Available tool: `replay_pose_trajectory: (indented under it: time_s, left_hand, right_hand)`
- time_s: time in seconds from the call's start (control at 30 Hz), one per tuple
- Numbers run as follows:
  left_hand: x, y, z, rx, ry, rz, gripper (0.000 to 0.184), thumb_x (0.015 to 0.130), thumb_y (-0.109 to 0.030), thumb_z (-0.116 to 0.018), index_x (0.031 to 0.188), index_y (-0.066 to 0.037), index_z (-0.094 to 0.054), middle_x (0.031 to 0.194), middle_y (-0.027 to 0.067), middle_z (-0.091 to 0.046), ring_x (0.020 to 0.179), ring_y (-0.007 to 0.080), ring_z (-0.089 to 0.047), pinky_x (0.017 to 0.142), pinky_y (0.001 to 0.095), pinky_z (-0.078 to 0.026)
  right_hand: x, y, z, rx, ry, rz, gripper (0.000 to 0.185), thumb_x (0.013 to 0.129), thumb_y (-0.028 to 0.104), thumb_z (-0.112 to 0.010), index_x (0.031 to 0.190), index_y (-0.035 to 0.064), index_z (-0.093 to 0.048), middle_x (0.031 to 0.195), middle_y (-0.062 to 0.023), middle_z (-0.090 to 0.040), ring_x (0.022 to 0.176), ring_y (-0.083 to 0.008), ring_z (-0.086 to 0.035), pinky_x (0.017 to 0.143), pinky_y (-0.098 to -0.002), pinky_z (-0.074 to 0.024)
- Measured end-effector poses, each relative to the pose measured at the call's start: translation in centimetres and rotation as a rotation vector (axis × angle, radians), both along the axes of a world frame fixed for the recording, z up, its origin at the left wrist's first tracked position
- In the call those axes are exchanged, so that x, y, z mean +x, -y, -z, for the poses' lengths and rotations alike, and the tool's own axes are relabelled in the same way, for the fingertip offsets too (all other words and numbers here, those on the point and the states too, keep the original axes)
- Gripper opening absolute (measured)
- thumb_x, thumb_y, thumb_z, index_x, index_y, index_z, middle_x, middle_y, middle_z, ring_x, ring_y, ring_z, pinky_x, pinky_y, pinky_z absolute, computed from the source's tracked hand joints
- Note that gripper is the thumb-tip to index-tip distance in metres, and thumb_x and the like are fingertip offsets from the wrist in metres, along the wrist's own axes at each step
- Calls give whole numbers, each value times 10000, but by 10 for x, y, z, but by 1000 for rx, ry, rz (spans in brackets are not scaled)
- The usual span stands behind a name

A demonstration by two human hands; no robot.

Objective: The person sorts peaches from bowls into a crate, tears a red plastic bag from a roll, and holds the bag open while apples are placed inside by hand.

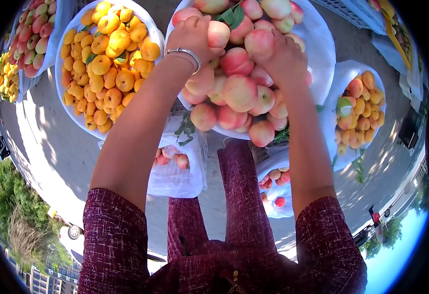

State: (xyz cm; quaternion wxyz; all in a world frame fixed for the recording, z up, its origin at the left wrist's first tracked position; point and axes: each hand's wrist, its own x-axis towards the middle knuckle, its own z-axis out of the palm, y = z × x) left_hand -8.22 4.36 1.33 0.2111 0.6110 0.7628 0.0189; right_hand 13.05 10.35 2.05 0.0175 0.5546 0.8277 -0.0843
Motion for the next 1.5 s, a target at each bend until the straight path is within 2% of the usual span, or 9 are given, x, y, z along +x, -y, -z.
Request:
replay_pose_trajectory:
  time_s: [0.4, 0.7, 0.83, 1.0, 1.07, 1.17, 1.23, 1.3, 1.5]
  left_hand:
    - [-64, 166, -38, 421, 555, -523, 451, 800, -128, -716, 1218, -70, -558, 1198, 98, -569, 1043, 231, -589, 876, 326, -468]
    - [-26, 426, -31, 408, 726, -888, 186, 868, 49, -574, 1041, -16, -595, 1008, 62, -625, 913, 138, -596, 791, 264, -471]
    - [-6, 518, 18, -135, 800, -1095, 239, 849, -120, -633, 1079, -57, -635, 1005, 82, -671, 822, 175, -635, 723, 302, -509]
    - [-23, 592, 129, -365, 709, -1113, 247, 852, -159, -625, 1075, -53, -628, 937, 81, -685, 841, 172, -658, 771, 306, -517]
    - [-43, 580, 146, -445, 652, -1120, 242, 840, -164, -610, 1058, -64, -637, 979, 113, -677, 890, 241, -661, 797, 335, -513]
    - [-61, 563, 180, -473, 481, -958, 365, 886, -290, -536, 1177, -74, -587, 1183, 166, -609, 1052, 311, -615, 886, 403, -488]
    - [-69, 560, 214, -473, 366, -817, 493, 882, -326, -541, 1296, -61, -498, 1328, 182, -514, 1128, 299, -581, 934, 403, -476]
    - [-69, 560, 250, -490, 206, -657, 612, 875, -354, -553, 1376, -34, -405, 1420, 188, -421, 1175, 287, -555, 970, 400, -465]
    - [-61, 550, 265, -556, 214, -833, 598, 864, -365, -573, 1339, -34, -422, 1354, 208, -447, 1162, 320, -548, 948, 405, -483]
  right_hand:
    - [15, 33, -4, -145, -188, 111, 751, 732, 402, -734, 1361, 91, -464, 1210, -182, -595, 1078, -320, -594, 918, -456, -465]
    - [-19, 161, -64, -109, -989, 175, 308, 949, 138, -544, 1211, -23, -528, 1126, -123, -601, 982, -194, -568, 871, -302, -453]
    - [-66, 277, -62, -787, -926, -344, 136, 897, 127, -581, 956, 12, -625, 859, -109, -627, 814, -242, -602, 758, -325, -484]
    - [-96, 430, 51, -1629, -46, -394, 319, 836, 231, -663, 1076, 23, -626, 979, -133, -667, 898, -279, -645, 813, -363, -495]
    - [-89, 471, 123, -1398, 56, -605, 421, 833, 291, -664, 1167, 43, -595, 988, -165, -667, 896, -284, -648, 838, -382, -491]
    - [-130, 475, 148, -1290, -20, 60, 468, 854, 276, -588, 1283, 103, -517, 1251, -166, -560, 1143, -334, -553, 958, -419, -446]
    - [-147, 474, 166, -1297, -129, 54, 516, 861, 244, -559, 1353, 128, -454, 1352, -144, -479, 1231, -315, -490, 1004, -403, -418]
    - [-130, 483, 228, -969, 53, -701, 539, 871, 193, -528, 1394, 142, -410, 1433, -117, -397, 1305, -301, -422, 1053, -389, -383]
    - [-125, 478, 290, -449, 57, -1423, 506, 863, 113, -486, 1354, 233, -474, 1437, -61, -385, 1341, -285, -370, 1084, -381, -365]
